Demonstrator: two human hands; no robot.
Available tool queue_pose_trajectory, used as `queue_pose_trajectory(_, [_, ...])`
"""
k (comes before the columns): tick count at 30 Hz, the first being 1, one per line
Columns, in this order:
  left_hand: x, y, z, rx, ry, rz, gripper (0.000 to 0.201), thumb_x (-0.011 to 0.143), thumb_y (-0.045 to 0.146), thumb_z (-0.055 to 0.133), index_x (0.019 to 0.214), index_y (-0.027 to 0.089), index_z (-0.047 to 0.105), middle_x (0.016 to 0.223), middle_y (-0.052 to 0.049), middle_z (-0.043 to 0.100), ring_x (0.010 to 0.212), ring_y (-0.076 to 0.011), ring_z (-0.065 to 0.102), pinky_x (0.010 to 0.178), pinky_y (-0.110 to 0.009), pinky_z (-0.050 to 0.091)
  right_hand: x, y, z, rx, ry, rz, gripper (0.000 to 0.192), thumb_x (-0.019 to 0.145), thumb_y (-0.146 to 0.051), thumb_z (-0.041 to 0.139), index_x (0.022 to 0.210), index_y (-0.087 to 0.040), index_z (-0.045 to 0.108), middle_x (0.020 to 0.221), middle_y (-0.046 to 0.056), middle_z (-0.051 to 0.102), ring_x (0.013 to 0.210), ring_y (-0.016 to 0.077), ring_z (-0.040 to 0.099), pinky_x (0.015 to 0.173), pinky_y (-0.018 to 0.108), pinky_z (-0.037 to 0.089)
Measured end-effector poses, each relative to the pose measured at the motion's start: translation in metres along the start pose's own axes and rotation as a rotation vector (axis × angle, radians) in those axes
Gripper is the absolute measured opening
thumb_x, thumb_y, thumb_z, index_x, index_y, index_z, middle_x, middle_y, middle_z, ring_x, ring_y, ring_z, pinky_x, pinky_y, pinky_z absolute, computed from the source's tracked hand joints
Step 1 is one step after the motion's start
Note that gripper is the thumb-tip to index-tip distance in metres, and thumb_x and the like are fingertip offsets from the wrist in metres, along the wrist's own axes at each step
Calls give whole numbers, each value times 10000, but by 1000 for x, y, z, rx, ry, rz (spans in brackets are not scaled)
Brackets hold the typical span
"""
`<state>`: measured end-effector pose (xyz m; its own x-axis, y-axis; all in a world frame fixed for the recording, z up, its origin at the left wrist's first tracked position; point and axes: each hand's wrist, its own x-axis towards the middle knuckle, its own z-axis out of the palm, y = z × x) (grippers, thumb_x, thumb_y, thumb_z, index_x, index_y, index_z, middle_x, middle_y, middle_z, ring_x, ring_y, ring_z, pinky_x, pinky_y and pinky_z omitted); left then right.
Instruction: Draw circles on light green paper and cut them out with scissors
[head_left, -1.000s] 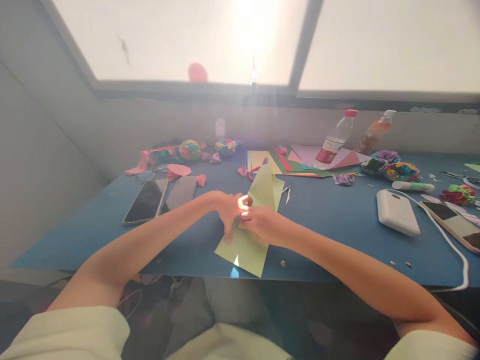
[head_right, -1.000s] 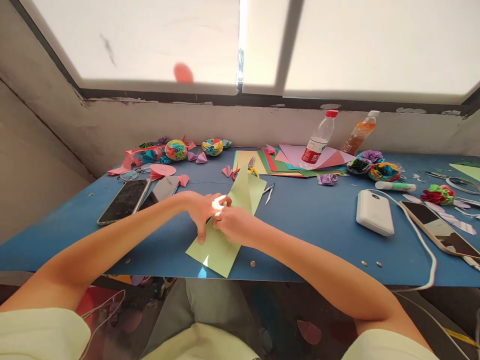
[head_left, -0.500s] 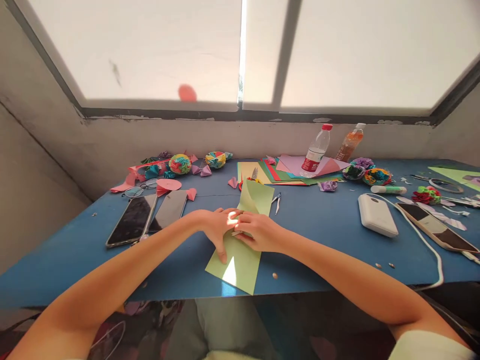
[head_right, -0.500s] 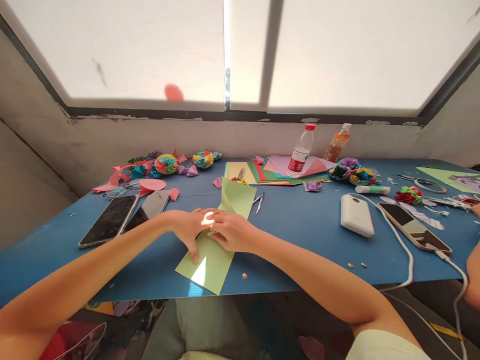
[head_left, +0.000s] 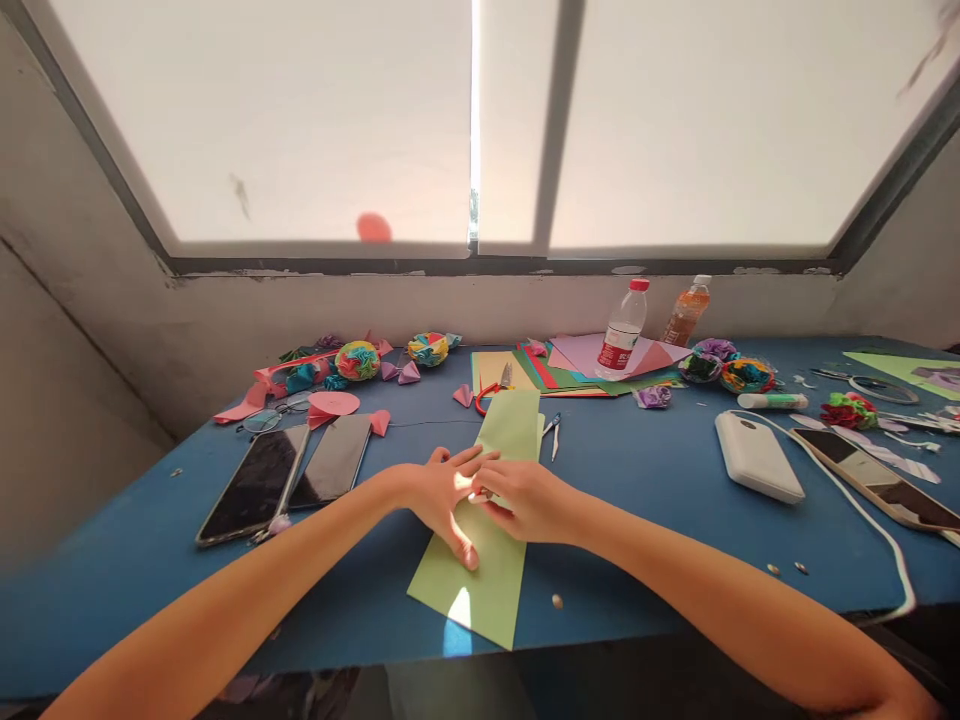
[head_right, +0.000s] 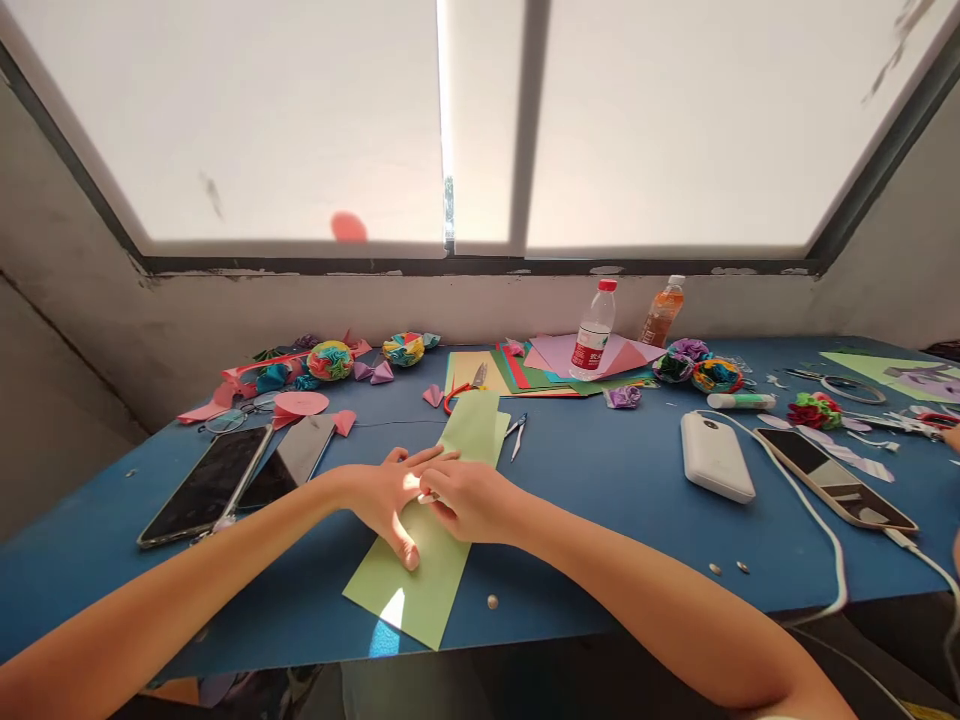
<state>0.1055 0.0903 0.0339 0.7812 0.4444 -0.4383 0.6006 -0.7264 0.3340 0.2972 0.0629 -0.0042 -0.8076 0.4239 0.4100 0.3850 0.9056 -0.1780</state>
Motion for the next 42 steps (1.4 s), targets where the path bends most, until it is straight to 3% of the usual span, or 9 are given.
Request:
queue_pose_trajectory(5, [1, -7, -8, 13, -113, 19, 1296, 430, 668, 737, 1453, 349, 9, 1518, -27, -187, 1362, -383, -180, 1045, -621, 29, 0, -4, 1, 46, -90, 7, 89, 837, -153, 477, 866, -152, 561, 767, 58, 627, 709, 153, 576, 589, 229, 397])
queue_pose_trajectory(16, [0, -9, -6, -49, -63, 23, 1318, 378, 637, 772, 1454, 348, 69, 1538, -29, -104, 1368, -392, -143, 1049, -607, -3, 0, -7, -1, 94, -132, 87, 102, 868, -186, 469, 859, -164, 568, 817, 46, 651, 710, 139, 585, 577, 217, 374])
queue_pose_trajectory(21, [2, -13, -5, -35, -70, 43, 1339, 395, 651, 759, 1452, 347, -5, 1531, -26, -138, 1363, -396, -158, 1042, -616, -7, 1, -15, -1, 170, -136, 118, 138, 903, -213, 436, 887, -171, 567, 828, 37, 650, 774, 150, 581, 611, 222, 386])
queue_pose_trajectory(25, [2, -14, -4, -8, -71, 45, 1321, 423, 672, 736, 1449, 344, -29, 1527, -16, -145, 1361, -395, -160, 1038, -625, -7, 4, -28, -1, 267, -198, 180, 170, 909, -268, 436, 856, -164, 559, 701, 14, 601, 587, 106, 507, 510, 199, 341])
queue_pose_trajectory(28, [1, -12, -5, -22, -64, 43, 1311, 414, 680, 734, 1450, 349, 1, 1530, -8, -127, 1364, -402, -139, 1049, -605, 14, 4, -33, 2, 210, -262, 182, 178, 874, -291, 485, 772, -161, 554, 578, -13, 531, 482, 92, 417, 461, 211, 278])
queue_pose_trajectory(31, [0, -10, -7, -29, -70, 33, 1323, 404, 682, 734, 1451, 344, 2, 1531, -15, -123, 1364, -401, -140, 1048, -604, 18, 4, -31, 5, 137, -233, 180, 194, 853, -307, 521, 737, -156, 560, 585, 1, 538, 505, 104, 433, 480, 222, 277])
queue_pose_trajectory(36, [1, -7, -9, -33, -76, 28, 1310, 389, 661, 752, 1456, 344, 61, 1534, -27, -111, 1363, -409, -136, 1043, -612, 5, 7, -26, 6, 237, -94, 232, 145, 879, -242, 491, 864, -167, 614, 696, 21, 620, 645, 130, 533, 573, 219, 371])
queue_pose_trajectory(42, [4, -6, -7, -5, -70, 10, 1352, 378, 669, 748, 1463, 299, 31, 1532, -65, -109, 1366, -417, -117, 1041, -609, 39, 13, -27, 8, 177, -88, 71, 125, 815, -120, 530, 768, -169, 635, 734, 11, 654, 680, 124, 564, 611, 217, 383])
